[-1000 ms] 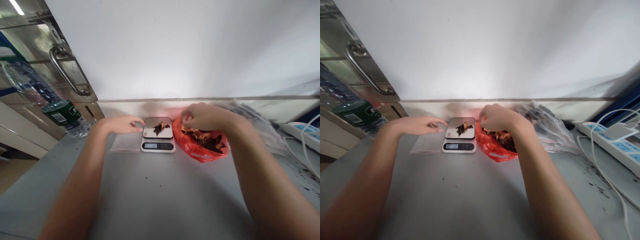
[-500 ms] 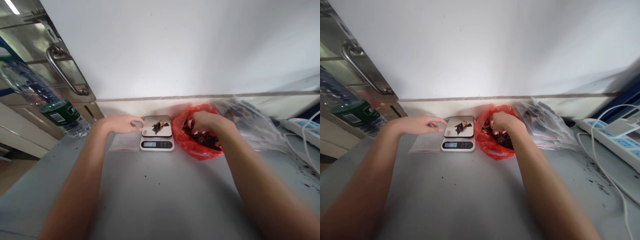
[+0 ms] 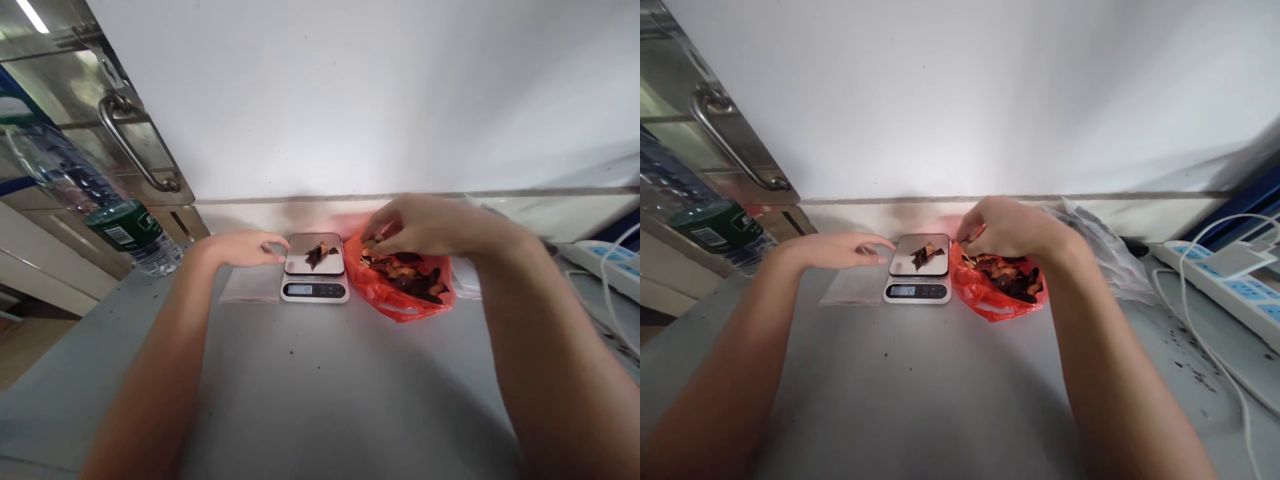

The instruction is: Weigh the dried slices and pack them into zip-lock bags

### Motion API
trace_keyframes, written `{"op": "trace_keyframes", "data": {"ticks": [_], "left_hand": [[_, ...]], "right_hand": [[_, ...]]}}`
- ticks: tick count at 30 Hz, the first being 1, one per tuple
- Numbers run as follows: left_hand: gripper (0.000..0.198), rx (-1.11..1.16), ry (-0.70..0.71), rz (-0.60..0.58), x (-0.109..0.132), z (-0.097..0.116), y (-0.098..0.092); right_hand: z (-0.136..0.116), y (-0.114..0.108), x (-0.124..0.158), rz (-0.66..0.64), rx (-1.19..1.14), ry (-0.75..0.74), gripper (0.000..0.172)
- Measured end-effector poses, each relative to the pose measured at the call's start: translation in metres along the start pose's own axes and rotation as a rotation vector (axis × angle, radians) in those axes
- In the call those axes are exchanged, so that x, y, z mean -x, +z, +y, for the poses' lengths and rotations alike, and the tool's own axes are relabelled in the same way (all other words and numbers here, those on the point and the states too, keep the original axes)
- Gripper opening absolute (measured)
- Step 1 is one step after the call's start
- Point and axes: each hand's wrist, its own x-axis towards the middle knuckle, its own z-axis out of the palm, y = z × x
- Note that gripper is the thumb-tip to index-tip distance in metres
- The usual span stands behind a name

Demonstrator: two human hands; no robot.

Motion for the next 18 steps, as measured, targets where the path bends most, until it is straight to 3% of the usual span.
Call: {"op": "trace_keyframes", "data": {"ticks": [2,4,5,10,14,18], "left_hand": [[0.068,0.002,0.006,0.001,0.000,-0.002,0.000],[0.069,0.000,0.012,0.004,0.000,-0.005,0.001],[0.069,-0.003,0.016,0.007,-0.001,-0.006,0.001],[0.069,-0.009,0.024,0.017,-0.001,-0.010,0.001],[0.070,-0.008,0.025,0.027,0.000,-0.012,0.001],[0.071,0.010,0.004,0.020,0.002,-0.012,0.001]], "right_hand": [[-0.016,0.013,-0.004,-0.051,-0.078,-0.066,0.026],[-0.026,0.033,-0.012,0.005,-0.174,-0.089,0.028],[-0.029,0.044,-0.017,0.053,-0.160,-0.071,0.029],[-0.030,0.079,-0.033,0.042,-0.089,-0.076,0.031],[-0.032,0.076,-0.031,0.051,-0.103,-0.084,0.024],[-0.029,0.051,-0.020,0.081,-0.159,-0.067,0.017]]}}
